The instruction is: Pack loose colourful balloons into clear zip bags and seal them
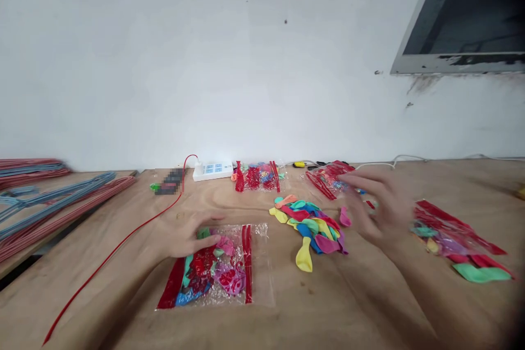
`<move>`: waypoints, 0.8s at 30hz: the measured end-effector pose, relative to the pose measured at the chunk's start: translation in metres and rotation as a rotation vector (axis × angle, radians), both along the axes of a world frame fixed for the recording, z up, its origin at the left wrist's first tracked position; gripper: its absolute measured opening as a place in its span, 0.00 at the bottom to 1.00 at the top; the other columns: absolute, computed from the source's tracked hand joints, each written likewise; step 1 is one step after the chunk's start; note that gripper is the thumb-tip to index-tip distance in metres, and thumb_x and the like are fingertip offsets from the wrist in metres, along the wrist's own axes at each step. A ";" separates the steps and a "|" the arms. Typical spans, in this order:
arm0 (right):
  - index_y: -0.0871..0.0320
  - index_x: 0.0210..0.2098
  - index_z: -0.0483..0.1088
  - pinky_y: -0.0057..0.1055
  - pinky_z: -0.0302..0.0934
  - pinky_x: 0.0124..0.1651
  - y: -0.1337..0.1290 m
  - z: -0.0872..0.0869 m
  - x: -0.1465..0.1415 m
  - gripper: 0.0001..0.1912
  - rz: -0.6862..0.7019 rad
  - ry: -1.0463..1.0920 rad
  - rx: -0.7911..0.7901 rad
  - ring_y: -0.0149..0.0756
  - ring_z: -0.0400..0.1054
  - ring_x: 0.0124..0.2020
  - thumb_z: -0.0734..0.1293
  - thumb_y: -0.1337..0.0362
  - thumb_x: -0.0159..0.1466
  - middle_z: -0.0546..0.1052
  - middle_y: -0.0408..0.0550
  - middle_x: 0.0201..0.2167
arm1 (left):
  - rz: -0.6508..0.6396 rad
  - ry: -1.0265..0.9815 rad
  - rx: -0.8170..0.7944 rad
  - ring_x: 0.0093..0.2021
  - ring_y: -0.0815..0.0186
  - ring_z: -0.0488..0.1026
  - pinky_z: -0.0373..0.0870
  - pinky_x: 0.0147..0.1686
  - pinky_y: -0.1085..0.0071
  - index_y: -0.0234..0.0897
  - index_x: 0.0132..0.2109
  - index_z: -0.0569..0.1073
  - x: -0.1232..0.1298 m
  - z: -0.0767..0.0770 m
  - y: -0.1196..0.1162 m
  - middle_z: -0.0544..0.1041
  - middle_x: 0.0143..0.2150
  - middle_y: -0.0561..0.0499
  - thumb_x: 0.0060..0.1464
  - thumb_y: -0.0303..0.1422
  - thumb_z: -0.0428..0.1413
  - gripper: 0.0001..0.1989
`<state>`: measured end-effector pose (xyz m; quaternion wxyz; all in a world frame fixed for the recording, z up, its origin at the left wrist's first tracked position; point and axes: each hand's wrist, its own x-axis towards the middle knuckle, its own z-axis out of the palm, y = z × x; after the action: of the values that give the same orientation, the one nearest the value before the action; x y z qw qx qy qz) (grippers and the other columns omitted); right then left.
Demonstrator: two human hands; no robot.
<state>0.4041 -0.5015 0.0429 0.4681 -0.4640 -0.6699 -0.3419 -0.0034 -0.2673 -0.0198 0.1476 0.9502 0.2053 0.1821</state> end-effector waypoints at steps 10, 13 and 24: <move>0.50 0.45 0.86 0.47 0.72 0.56 0.047 -0.073 0.039 0.24 0.004 -0.123 -0.874 0.49 0.77 0.53 0.63 0.77 0.62 0.82 0.51 0.54 | 0.150 -0.200 -0.200 0.57 0.51 0.81 0.78 0.61 0.55 0.43 0.55 0.82 -0.012 -0.056 0.038 0.84 0.56 0.47 0.72 0.55 0.51 0.25; 0.48 0.49 0.85 0.54 0.68 0.62 0.052 -0.084 0.045 0.28 -0.006 -0.135 -0.930 0.53 0.74 0.59 0.62 0.77 0.60 0.83 0.49 0.56 | 0.166 -0.213 -0.223 0.58 0.50 0.80 0.77 0.62 0.54 0.43 0.53 0.83 -0.013 -0.059 0.041 0.85 0.55 0.47 0.71 0.56 0.51 0.26; 0.53 0.47 0.86 0.47 0.72 0.58 0.045 -0.073 0.085 0.22 -0.008 0.227 -0.821 0.51 0.78 0.53 0.64 0.69 0.59 0.85 0.51 0.51 | 0.170 -0.230 -0.208 0.59 0.51 0.79 0.75 0.65 0.54 0.44 0.54 0.83 -0.013 -0.070 0.046 0.84 0.57 0.47 0.70 0.58 0.51 0.27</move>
<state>0.4894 -0.4568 -0.0304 0.3142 -0.6492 -0.6927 0.0046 -0.0168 -0.2213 -0.0900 0.2515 0.8821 0.2843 0.2790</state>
